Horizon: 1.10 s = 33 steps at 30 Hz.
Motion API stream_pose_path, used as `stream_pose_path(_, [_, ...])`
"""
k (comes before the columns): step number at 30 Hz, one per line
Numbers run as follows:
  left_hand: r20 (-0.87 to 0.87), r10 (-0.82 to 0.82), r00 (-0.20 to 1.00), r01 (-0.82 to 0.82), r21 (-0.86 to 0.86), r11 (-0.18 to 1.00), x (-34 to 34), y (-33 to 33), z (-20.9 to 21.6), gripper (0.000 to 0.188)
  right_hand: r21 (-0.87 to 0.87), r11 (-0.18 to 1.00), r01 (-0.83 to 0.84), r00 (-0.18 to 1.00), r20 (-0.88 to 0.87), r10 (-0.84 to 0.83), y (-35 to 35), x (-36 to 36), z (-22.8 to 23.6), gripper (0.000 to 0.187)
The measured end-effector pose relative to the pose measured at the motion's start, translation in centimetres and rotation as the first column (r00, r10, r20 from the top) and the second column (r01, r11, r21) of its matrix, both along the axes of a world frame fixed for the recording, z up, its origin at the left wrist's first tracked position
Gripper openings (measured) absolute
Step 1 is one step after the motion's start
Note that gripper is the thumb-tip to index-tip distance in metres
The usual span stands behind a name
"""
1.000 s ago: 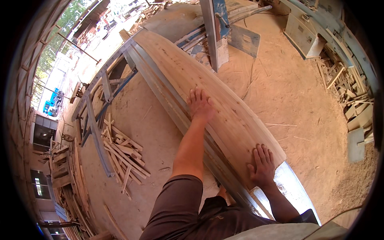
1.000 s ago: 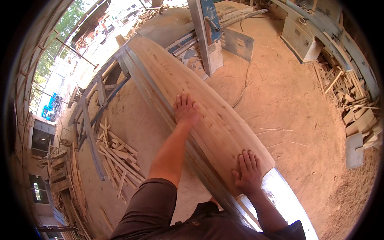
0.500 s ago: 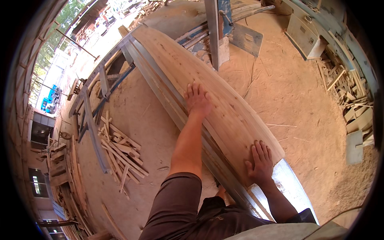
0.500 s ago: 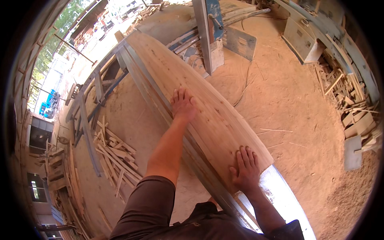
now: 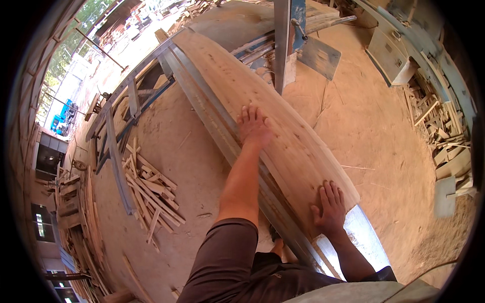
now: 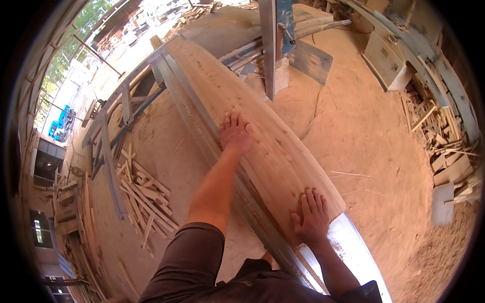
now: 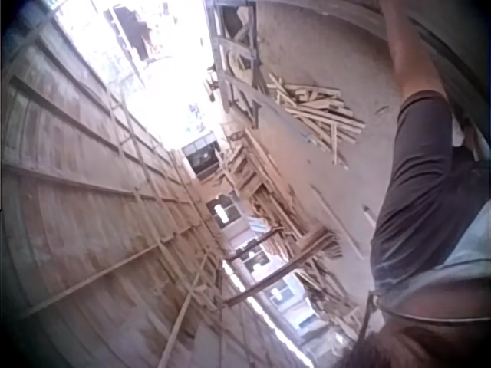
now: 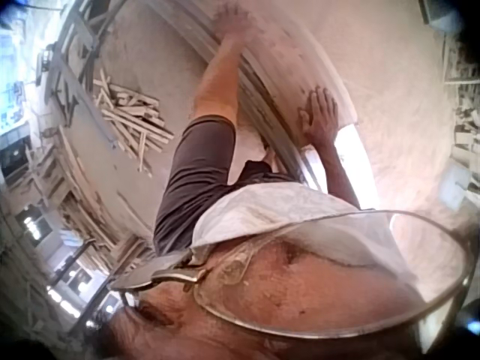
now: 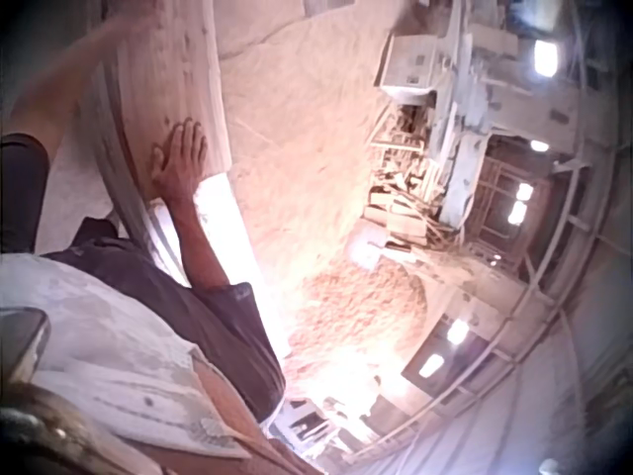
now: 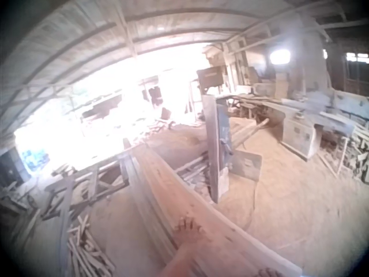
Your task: The person carries a curved wooden board to a workbench, uses a tape measure and pencil to mark measurements, and feeds the board through a table saw to trim it.
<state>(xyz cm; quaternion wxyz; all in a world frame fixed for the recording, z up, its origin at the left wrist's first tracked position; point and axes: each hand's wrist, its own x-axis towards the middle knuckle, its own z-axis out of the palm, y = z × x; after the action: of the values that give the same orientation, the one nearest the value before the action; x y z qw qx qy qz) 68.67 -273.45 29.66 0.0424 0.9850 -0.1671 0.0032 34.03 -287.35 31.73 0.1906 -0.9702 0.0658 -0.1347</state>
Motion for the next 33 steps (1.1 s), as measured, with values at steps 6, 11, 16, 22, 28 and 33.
stream_pose_path(6, [-0.111,0.018,0.994,-0.011,0.064,0.998,0.0,0.2,1.7,0.061,-0.015,1.000,0.005,1.000,-0.017,-0.005,0.5,0.3,0.0,0.064])
stream_pose_path(11, [-0.123,0.004,0.992,0.003,0.054,0.999,0.4,0.5,1.8,0.061,-0.035,0.999,-0.004,1.000,-0.018,0.004,0.7,0.8,0.2,0.063])
stream_pose_path(16, [-0.107,-0.013,0.994,0.016,0.035,0.999,0.5,0.5,1.8,0.061,-0.034,0.999,-0.015,1.000,-0.007,0.015,0.7,1.1,0.6,0.063])
stream_pose_path(22, [-0.085,-0.016,0.996,0.014,-0.025,1.000,0.9,0.7,1.9,0.062,-0.040,0.999,-0.014,1.000,0.013,0.015,0.9,1.5,1.1,0.061])
stream_pose_path(28, [-0.041,-0.019,0.999,0.016,-0.075,0.997,1.3,0.9,1.0,0.062,-0.041,0.999,-0.006,1.000,0.023,0.007,1.3,1.8,1.1,0.058])
stream_pose_path(33, [-0.023,-0.022,0.999,0.020,-0.102,0.995,1.5,1.2,1.5,0.062,-0.027,0.999,-0.018,0.999,0.036,0.019,1.5,2.2,1.0,0.057])
